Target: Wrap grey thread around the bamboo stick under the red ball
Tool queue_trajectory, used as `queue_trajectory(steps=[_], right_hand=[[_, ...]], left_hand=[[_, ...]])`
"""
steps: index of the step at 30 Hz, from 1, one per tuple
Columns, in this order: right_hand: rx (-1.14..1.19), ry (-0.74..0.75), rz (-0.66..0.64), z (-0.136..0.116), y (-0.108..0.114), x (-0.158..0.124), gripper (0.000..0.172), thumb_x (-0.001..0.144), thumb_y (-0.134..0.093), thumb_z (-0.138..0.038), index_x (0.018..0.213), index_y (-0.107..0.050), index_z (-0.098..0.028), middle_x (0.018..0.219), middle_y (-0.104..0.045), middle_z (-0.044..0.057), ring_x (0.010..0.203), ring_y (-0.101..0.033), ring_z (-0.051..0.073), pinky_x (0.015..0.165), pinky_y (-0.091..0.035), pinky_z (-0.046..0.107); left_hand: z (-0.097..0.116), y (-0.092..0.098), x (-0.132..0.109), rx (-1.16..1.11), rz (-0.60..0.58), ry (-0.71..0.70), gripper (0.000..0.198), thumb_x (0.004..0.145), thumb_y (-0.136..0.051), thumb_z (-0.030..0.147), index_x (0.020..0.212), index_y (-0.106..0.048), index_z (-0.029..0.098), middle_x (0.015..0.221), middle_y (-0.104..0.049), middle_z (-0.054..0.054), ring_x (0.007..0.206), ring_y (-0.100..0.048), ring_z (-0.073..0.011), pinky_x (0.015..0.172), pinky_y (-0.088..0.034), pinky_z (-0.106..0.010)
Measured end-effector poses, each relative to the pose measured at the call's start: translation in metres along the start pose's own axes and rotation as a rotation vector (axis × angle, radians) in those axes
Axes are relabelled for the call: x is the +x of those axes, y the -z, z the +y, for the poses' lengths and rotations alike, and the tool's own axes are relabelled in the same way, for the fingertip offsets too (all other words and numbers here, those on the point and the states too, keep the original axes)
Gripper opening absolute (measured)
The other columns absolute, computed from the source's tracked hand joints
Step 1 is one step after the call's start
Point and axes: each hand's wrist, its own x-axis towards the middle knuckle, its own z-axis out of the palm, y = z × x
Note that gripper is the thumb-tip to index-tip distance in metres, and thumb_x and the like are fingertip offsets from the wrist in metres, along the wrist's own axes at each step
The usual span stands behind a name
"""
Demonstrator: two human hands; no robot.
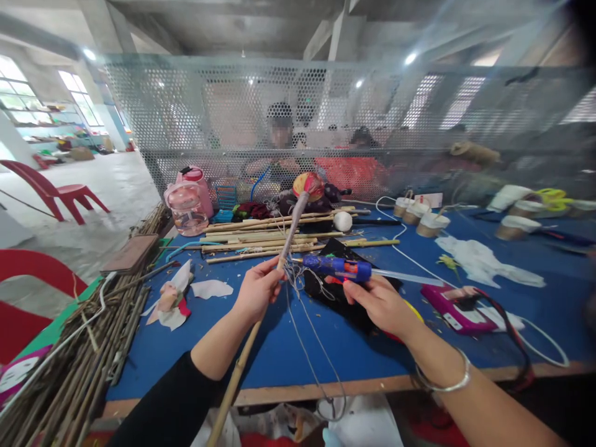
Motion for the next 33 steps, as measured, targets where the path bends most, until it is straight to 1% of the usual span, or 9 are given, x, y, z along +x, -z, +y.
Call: queue_trajectory(steps=[3, 7, 10, 13, 18, 22, 27, 33], right_hand=[[0.019, -0.001, 0.013, 0.0009, -0.0071, 0.0045, 0.046, 0.087, -0.039, -0.051, 0.075, -0.067, -0.017, 0.068, -0.064, 0.005, 0.057, -0.055, 0.015, 0.060, -0.045, 0.026], [0.041, -0.034, 0.040, 0.0022, -0.0114, 0.0090, 0.044, 0.086, -0.041, -0.051, 0.085, -0.068, -0.016, 0.063, -0.061, 0.004, 0.052, -0.053, 0.014, 0.054, -0.044, 0.026], [0.018, -0.029, 0.035, 0.0022, -0.0120, 0.0101, 0.044, 0.086, -0.041, -0.050, 0.083, -0.068, -0.016, 0.056, -0.056, 0.002, 0.050, -0.052, 0.014, 0.052, -0.043, 0.025], [-0.031, -0.007, 0.039, 0.0022, -0.0117, 0.0105, 0.043, 0.086, -0.040, -0.050, 0.078, -0.067, -0.017, 0.053, -0.054, 0.002, 0.054, -0.054, 0.016, 0.056, -0.044, 0.027], [-0.062, -0.003, 0.056, 0.0040, -0.0120, 0.0108, 0.042, 0.086, -0.040, -0.049, 0.076, -0.066, -0.018, 0.056, -0.057, 0.004, 0.063, -0.058, 0.020, 0.064, -0.045, 0.030], [-0.107, -0.001, 0.101, 0.0048, -0.0116, 0.0112, 0.041, 0.086, -0.041, -0.049, 0.072, -0.066, -0.019, 0.053, -0.056, 0.004, 0.064, -0.058, 0.021, 0.065, -0.046, 0.031], [-0.132, 0.011, 0.123, 0.0043, -0.0106, 0.0102, 0.041, 0.086, -0.039, -0.050, 0.072, -0.065, -0.021, 0.053, -0.056, 0.004, 0.064, -0.058, 0.021, 0.064, -0.046, 0.032], [-0.153, 0.047, 0.078, 0.0046, -0.0108, 0.0050, 0.040, 0.087, -0.040, -0.049, 0.070, -0.065, -0.022, 0.052, -0.054, 0.003, 0.063, -0.057, 0.021, 0.065, -0.046, 0.032]], left_hand=[[0.0009, -0.0010, -0.0010, 0.011, 0.003, 0.003, 0.060, 0.062, -0.068, 0.027, 0.117, -0.057, 0.008, 0.065, -0.055, 0.001, 0.038, -0.036, -0.0028, 0.032, -0.025, -0.017], [-0.0018, -0.0003, -0.0009, 0.035, -0.002, 0.017, 0.056, 0.063, -0.068, 0.029, 0.115, -0.059, 0.010, 0.065, -0.056, 0.001, 0.038, -0.037, -0.0026, 0.033, -0.025, -0.017], [-0.0043, 0.0003, -0.0005, 0.050, -0.025, 0.016, 0.054, 0.065, -0.069, 0.032, 0.114, -0.060, 0.012, 0.065, -0.055, 0.001, 0.039, -0.037, -0.0026, 0.033, -0.024, -0.017], [-0.0044, -0.0004, -0.0012, 0.061, -0.032, 0.013, 0.054, 0.065, -0.068, 0.032, 0.115, -0.060, 0.011, 0.065, -0.054, 0.001, 0.038, -0.036, -0.0028, 0.032, -0.024, -0.017], [-0.0035, -0.0012, -0.0022, 0.070, -0.022, 0.018, 0.054, 0.065, -0.067, 0.031, 0.115, -0.061, 0.012, 0.064, -0.054, 0.001, 0.039, -0.037, -0.0029, 0.032, -0.025, -0.017], [-0.0050, -0.0006, -0.0012, 0.074, -0.032, 0.012, 0.052, 0.066, -0.067, 0.033, 0.114, -0.061, 0.013, 0.066, -0.055, 0.000, 0.039, -0.037, -0.0027, 0.033, -0.025, -0.017], [-0.0053, -0.0012, -0.0019, 0.072, -0.045, 0.016, 0.054, 0.066, -0.068, 0.034, 0.115, -0.061, 0.013, 0.065, -0.055, 0.000, 0.039, -0.037, -0.0028, 0.033, -0.025, -0.017], [-0.0018, -0.0024, -0.0035, 0.067, -0.039, 0.030, 0.054, 0.064, -0.069, 0.032, 0.114, -0.061, 0.012, 0.064, -0.054, 0.001, 0.038, -0.036, -0.0023, 0.033, -0.024, -0.017]])
